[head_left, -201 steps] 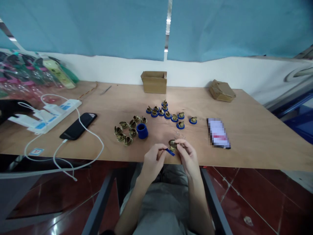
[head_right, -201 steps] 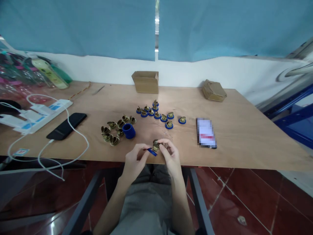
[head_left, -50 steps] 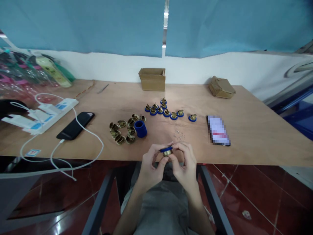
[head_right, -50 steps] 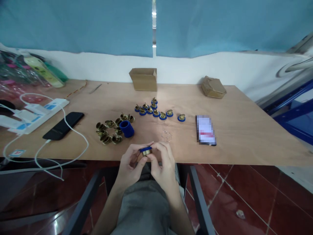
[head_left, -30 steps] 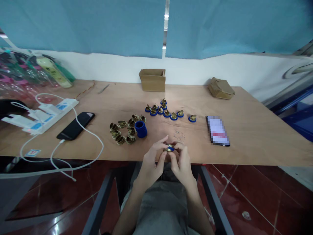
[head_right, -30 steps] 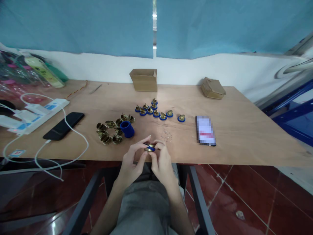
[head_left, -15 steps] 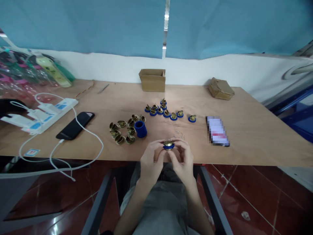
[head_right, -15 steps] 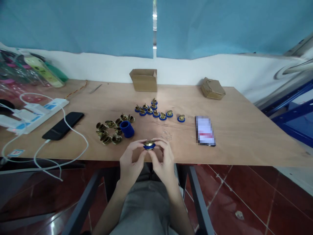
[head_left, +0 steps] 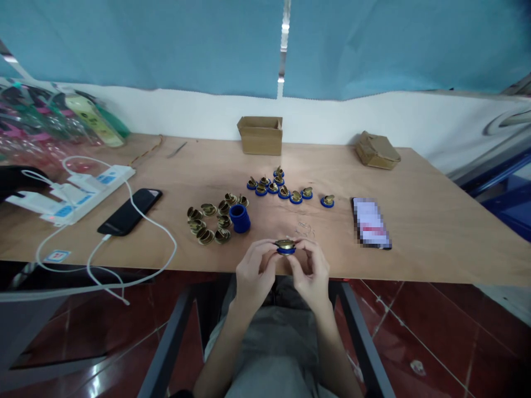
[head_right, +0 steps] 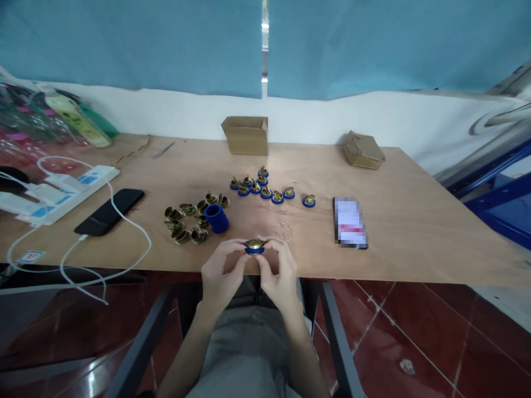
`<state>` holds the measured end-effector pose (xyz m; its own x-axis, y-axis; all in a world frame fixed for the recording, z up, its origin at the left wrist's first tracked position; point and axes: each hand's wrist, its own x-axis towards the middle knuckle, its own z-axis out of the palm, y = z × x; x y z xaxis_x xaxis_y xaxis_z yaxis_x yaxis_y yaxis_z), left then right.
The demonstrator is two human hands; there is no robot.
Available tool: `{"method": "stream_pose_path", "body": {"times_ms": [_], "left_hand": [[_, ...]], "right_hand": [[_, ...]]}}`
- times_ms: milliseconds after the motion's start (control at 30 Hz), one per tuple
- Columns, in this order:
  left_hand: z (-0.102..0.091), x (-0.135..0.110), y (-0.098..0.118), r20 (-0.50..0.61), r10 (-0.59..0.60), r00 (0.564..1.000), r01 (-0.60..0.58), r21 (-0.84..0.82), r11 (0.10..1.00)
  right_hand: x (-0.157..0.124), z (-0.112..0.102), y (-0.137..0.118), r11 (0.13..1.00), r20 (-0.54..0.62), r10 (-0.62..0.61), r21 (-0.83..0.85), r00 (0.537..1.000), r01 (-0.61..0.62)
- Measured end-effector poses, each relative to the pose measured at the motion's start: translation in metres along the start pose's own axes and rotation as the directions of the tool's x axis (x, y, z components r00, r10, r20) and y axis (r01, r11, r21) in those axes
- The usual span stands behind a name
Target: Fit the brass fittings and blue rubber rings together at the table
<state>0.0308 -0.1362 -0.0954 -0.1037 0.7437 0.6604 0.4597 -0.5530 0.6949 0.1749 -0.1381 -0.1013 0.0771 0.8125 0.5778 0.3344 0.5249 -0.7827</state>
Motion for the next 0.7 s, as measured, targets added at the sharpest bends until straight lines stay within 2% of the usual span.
{"method": "stream_pose_path", "body": {"times_ms": [100, 233, 400, 567, 700], "left_hand": [[0.002, -0.001, -0.001, 0.019, -0.021, 1.000, 0.021, -0.015, 1.000], [0.006, -0.007, 0.000, -0.008, -0.122, 0.992, 0.122, -0.024, 0.992], [0.009, -0.011, -0.002, -0.037, -0.190, 0.981, 0.189, -0.009, 0.982], [0.009, -0.013, -0.006, -0.050, -0.202, 0.978, 0.204, 0.028, 0.979], [0.009, -0.013, -0.004, -0.027, -0.159, 0.987, 0.159, -0.010, 0.987]], "right_hand": [[0.001, -0.003, -0.001, 0.999, 0.017, -0.011, -0.030, 1.000, 0.011], [0.002, -0.003, 0.000, 0.998, 0.026, -0.023, -0.062, 0.999, 0.025], [0.001, -0.002, 0.001, 1.000, 0.033, 0.004, -0.023, 0.999, -0.004], [0.001, -0.002, 0.003, 1.000, 0.024, 0.008, -0.011, 1.000, -0.007], [-0.001, -0.002, 0.004, 1.000, 0.020, 0.024, 0.007, 1.000, -0.025]]}}
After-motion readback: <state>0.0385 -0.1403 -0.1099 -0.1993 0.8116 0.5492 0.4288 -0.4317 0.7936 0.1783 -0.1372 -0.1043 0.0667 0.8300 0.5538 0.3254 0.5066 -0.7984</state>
